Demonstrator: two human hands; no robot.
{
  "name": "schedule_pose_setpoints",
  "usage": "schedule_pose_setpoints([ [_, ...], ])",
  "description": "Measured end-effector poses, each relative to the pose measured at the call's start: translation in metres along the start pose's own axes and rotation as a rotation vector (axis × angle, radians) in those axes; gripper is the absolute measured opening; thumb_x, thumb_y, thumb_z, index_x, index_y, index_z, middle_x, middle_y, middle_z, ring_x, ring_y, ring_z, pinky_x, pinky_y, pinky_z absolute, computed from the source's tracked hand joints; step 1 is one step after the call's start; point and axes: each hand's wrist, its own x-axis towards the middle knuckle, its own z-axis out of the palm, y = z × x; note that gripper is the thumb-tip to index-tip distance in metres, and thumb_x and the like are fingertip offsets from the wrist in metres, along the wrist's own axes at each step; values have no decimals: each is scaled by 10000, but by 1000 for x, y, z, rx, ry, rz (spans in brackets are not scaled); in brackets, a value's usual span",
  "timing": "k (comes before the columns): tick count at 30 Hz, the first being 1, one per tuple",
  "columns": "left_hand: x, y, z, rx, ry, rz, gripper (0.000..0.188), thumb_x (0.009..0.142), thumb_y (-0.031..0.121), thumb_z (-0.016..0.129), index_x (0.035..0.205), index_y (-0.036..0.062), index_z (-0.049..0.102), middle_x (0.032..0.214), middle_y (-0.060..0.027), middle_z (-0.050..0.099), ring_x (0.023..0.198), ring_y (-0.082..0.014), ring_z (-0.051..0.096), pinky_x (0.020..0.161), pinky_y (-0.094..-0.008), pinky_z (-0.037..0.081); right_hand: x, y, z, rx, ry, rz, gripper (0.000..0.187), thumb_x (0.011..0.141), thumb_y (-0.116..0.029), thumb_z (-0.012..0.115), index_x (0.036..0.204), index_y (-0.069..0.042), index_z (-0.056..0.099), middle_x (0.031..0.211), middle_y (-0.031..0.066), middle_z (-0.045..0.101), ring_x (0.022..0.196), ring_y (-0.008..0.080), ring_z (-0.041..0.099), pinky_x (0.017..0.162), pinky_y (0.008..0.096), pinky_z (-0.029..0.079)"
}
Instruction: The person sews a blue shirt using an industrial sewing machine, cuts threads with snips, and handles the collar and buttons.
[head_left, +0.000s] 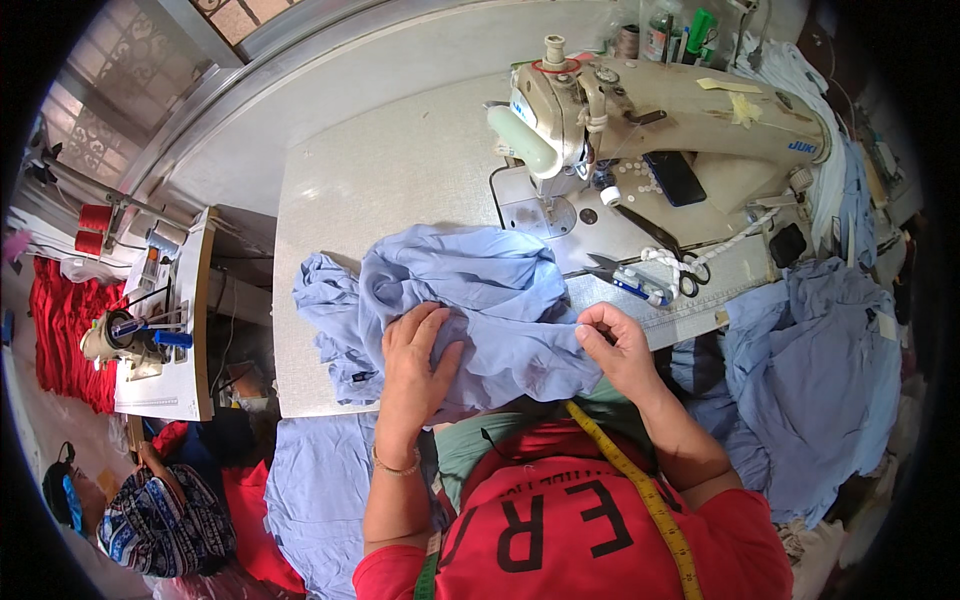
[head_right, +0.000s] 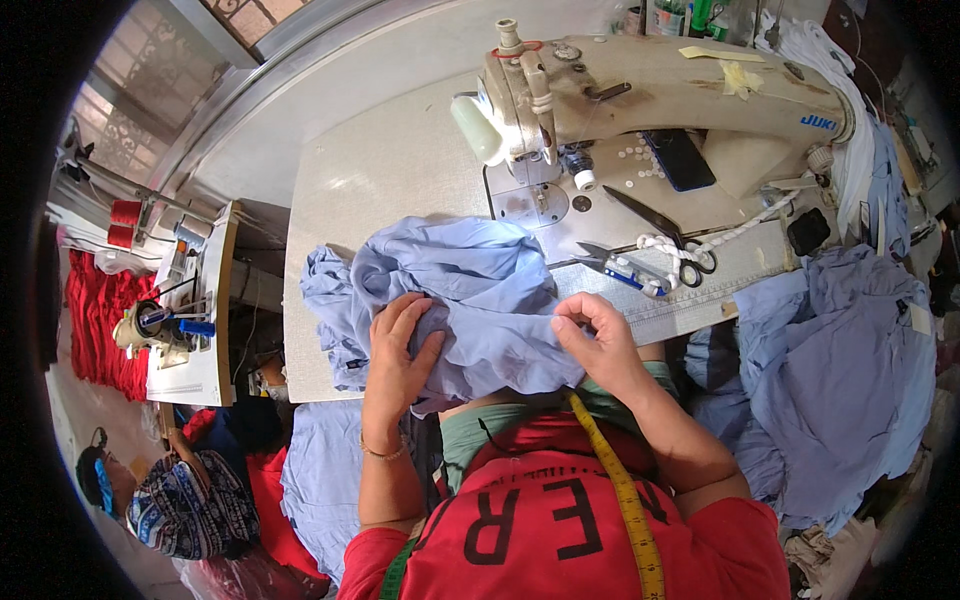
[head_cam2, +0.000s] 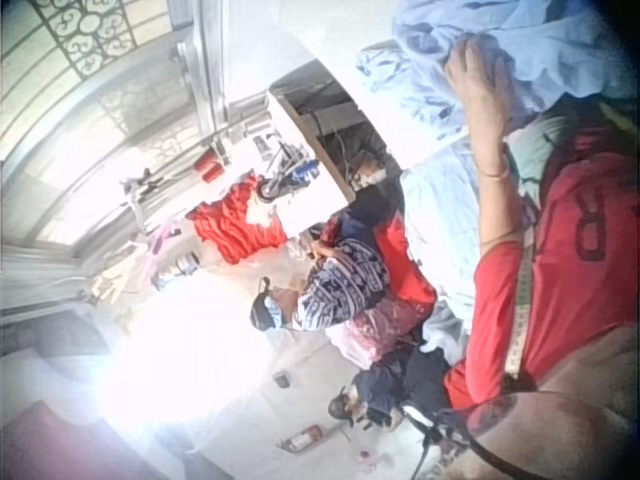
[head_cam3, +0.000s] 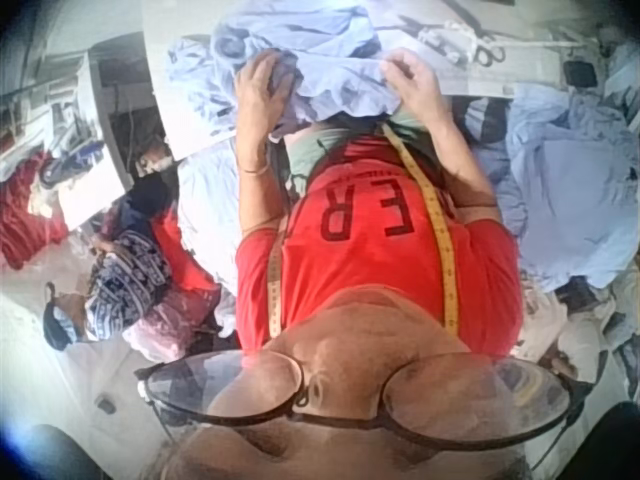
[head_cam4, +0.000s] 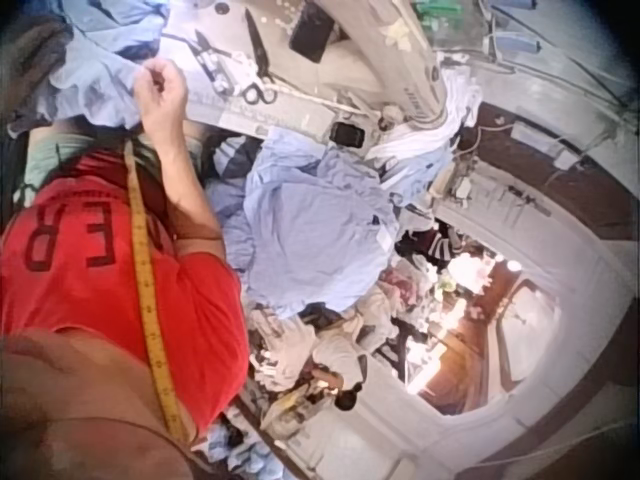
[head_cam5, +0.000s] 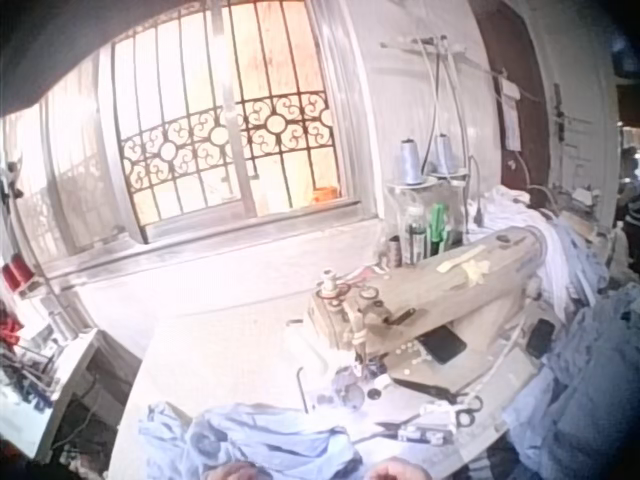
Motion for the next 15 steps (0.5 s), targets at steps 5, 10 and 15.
schedule_pose_setpoints([
  [5,3,5,-4,47,27,56,366,719,79,681,1065,8,587,1129,-124,571,1018,-305,520,904,-392,374,1,5,1,-115,38,-83,99,872,-120,602,902,-29,578,793,-47,520,706,26,444,642,190,373],
  [10,20,49,-8,-137,-24,185,346,706,29,686,1043,34,605,1120,-100,590,1032,-285,525,899,-363,387,0,-13,1,-262,17,-111,104,850,-117,614,884,-22,587,833,-1,530,753,69,471,680,220,389],
  [15,37,68,27,-225,-202,323,265,768,124,669,1011,38,610,1041,-126,592,1064,-294,518,962,-404,314,2,-12,2,-306,45,-225,108,835,-133,620,875,-33,606,811,28,560,766,136,493,748,274,394],
])
